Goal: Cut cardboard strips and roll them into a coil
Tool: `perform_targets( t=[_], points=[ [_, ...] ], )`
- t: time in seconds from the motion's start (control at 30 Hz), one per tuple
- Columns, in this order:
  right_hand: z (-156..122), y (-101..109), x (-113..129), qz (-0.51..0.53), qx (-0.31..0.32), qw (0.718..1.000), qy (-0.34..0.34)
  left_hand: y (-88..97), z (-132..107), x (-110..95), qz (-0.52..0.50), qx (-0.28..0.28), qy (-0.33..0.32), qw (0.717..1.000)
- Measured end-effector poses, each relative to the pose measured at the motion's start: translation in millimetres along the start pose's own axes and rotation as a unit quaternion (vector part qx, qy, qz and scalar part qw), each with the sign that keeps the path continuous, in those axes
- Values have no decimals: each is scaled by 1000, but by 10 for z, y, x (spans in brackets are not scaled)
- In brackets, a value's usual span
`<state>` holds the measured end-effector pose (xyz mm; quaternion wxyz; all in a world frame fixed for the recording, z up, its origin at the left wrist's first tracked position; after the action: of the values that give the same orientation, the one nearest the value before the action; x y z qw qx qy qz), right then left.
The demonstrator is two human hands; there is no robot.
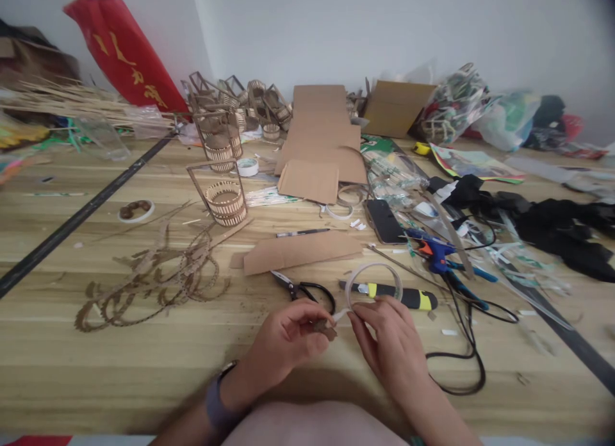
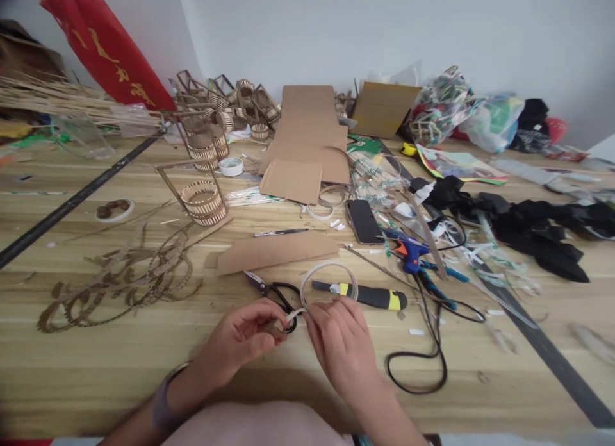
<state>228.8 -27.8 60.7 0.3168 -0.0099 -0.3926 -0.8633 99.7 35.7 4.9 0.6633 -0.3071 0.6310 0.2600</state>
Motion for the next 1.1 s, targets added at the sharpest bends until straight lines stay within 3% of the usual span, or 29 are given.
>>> perform_targets(
  t=[0.2,0.33,0.43,0.53,0.67,0.77,0.83,0.87,1.0,1.1],
  points=[
    [-61,-119,19,48,12,998,-29,100,12,-58,48,-41,-30,998],
    [-130,-215,-97,179,14,970,-161,112,42,-40,38,-6,-27,999],
    [-191,-304,-223,316,-25,910,-268,130,41,-18,3,-13,-47,999],
    [-270,-410,-336,433,-86,832,-337,125,23,-8,26,-36,-75,996],
    [-410,-660,-369,562,-104,710,-411,35,7,-45,167,-28,-92,981],
    [-454,-782,-338,596,-86,673,-429,-52,-2,-104,277,6,-104,955],
    [-451,-795,-361,580,-68,685,-434,-82,-7,-140,335,17,-118,935],
    [-436,-776,-387,559,-56,705,-433,-87,-9,-148,361,18,-123,924],
    [-300,-582,-506,415,-8,829,-376,-101,-25,-122,485,12,-139,863],
    [-234,-498,-553,350,23,872,-341,-147,-42,-87,549,28,-155,821]
  ],
)
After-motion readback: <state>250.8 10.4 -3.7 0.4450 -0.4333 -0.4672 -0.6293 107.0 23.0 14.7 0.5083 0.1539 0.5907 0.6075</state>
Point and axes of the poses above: each hand's wrist, its own z-axis towards the middle knuckle, its own y-axis out of the back of the hand, x = y × z, the point moved 7 cm from there along z, towards the middle knuckle, and after that the axes turned 15 degrees about z, right-handed, at the moved point
